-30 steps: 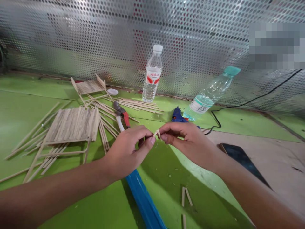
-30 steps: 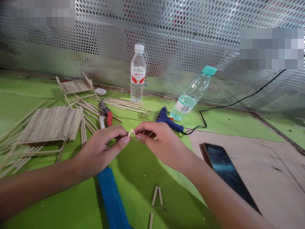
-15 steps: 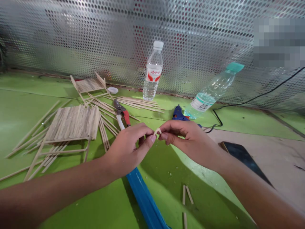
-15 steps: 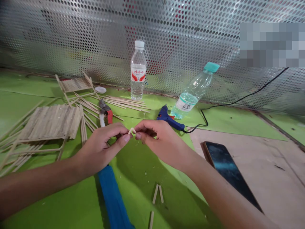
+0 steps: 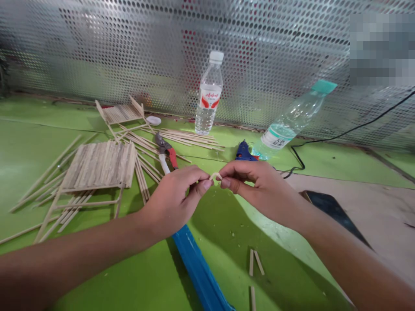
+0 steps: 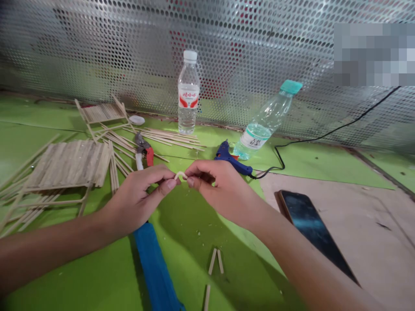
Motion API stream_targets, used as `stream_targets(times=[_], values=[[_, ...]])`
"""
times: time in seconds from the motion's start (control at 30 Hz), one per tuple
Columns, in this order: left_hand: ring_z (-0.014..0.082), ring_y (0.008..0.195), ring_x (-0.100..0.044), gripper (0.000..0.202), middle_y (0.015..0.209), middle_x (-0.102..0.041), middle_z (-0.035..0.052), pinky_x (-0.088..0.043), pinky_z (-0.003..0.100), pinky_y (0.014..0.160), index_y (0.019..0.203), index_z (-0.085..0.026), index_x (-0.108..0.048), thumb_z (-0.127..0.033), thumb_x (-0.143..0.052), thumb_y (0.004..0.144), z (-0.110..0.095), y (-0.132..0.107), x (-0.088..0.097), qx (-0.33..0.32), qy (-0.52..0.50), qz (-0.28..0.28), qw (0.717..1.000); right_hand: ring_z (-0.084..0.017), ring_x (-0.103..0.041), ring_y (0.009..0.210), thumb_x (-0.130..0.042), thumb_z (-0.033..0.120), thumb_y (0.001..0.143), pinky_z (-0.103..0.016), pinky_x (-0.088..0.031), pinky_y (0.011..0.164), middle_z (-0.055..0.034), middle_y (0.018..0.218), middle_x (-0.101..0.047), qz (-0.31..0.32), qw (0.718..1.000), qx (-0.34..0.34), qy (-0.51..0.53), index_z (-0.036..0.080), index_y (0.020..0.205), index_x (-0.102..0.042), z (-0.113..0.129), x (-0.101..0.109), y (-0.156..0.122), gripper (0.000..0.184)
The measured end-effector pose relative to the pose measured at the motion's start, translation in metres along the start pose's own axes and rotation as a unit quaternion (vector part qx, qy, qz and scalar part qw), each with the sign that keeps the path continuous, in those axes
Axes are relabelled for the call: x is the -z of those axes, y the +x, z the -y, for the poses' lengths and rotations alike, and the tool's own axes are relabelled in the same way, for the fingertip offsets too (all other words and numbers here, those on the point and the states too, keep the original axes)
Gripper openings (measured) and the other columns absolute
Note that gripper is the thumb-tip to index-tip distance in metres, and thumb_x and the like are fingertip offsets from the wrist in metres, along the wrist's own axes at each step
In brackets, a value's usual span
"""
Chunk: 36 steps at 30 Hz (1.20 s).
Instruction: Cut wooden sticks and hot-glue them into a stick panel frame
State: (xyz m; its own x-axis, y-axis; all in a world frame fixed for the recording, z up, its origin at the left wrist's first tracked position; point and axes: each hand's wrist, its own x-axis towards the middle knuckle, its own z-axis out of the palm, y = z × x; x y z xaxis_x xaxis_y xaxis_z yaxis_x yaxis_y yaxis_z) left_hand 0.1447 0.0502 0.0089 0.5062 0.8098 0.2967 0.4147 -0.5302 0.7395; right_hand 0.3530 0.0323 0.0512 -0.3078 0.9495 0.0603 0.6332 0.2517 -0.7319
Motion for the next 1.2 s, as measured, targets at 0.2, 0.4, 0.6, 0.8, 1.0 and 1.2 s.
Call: stream_targets(times=[0.2,0.4,0.6,0.8,1.0,1.2], values=[[0.0115,0.07,-0.052,0.027,0.078,-0.06,-0.0009,-0.036,0.027,0.063,0.085,-0.018,-0.063,-0.033,-0.046,0.1,-0.0002,-0.0006,0.0003,-0.002,-0.006,0.001,1.0,-0.016,-0.06,0.074,-0.06,0.028,0.09,-0.027,-0.044,0.063,-0.002,0.081,-0.07,-0.001,1.0,-0.003,-0.009,0.02,0.091,-0.073,0.001,-0.0002,0.0001,0.015],[0.0112,0.069,-0.052,0.025,0.077,-0.06,-0.0012,-0.036,0.027,0.061,0.084,-0.019,-0.062,-0.032,-0.047,0.099,0.0,-0.001,0.0003,0.001,0.005,-0.004,1.0,-0.016,-0.061,0.073,-0.062,0.027,0.088,-0.027,-0.045,0.062,-0.0022,0.08,-0.071,-0.022,1.0,0.001,-0.018,0.02,0.087,-0.073,0.0025,0.0002,-0.0003,0.012],[0.011,0.068,-0.053,0.021,0.076,-0.06,-0.0016,-0.037,0.026,0.06,0.083,-0.019,-0.062,-0.03,-0.051,0.097,-0.0001,0.0,0.0006,0.011,0.015,-0.017,1.0,-0.014,-0.059,0.068,-0.064,0.025,0.086,-0.025,-0.044,0.06,-0.0011,0.075,-0.069,-0.038,0.999,0.007,-0.027,0.02,0.082,-0.071,0.0052,0.0002,-0.0001,0.009],[0.0103,0.065,-0.052,0.019,0.071,-0.059,-0.0028,-0.038,0.025,0.059,0.078,-0.019,-0.061,-0.028,-0.055,0.094,-0.001,-0.0002,0.0014,0.025,0.017,-0.026,0.999,-0.015,-0.06,0.068,-0.065,0.025,0.086,-0.026,-0.044,0.06,-0.001,0.075,-0.07,-0.047,0.998,0.018,-0.043,0.02,0.081,-0.072,0.0051,-0.0004,-0.0016,0.009],[0.0117,0.066,-0.054,0.018,0.071,-0.061,-0.0016,-0.038,0.026,0.059,0.077,-0.019,-0.061,-0.027,-0.057,0.092,-0.0004,0.0003,0.0012,0.027,0.025,-0.023,0.999,-0.015,-0.06,0.069,-0.064,0.023,0.087,-0.025,-0.044,0.06,-0.0012,0.076,-0.07,-0.049,0.997,0.031,-0.06,0.021,0.082,-0.072,0.0045,-0.0018,-0.0023,0.01],[0.0112,0.066,-0.055,0.016,0.071,-0.062,-0.0021,-0.039,0.025,0.06,0.077,-0.019,-0.061,-0.025,-0.058,0.091,0.0003,0.0005,-0.0002,0.016,0.022,-0.019,0.999,-0.015,-0.062,0.071,-0.062,0.024,0.088,-0.026,-0.045,0.062,-0.0012,0.078,-0.071,-0.06,0.995,0.034,-0.066,0.021,0.085,-0.073,0.0046,-0.0022,-0.0019,0.012]])
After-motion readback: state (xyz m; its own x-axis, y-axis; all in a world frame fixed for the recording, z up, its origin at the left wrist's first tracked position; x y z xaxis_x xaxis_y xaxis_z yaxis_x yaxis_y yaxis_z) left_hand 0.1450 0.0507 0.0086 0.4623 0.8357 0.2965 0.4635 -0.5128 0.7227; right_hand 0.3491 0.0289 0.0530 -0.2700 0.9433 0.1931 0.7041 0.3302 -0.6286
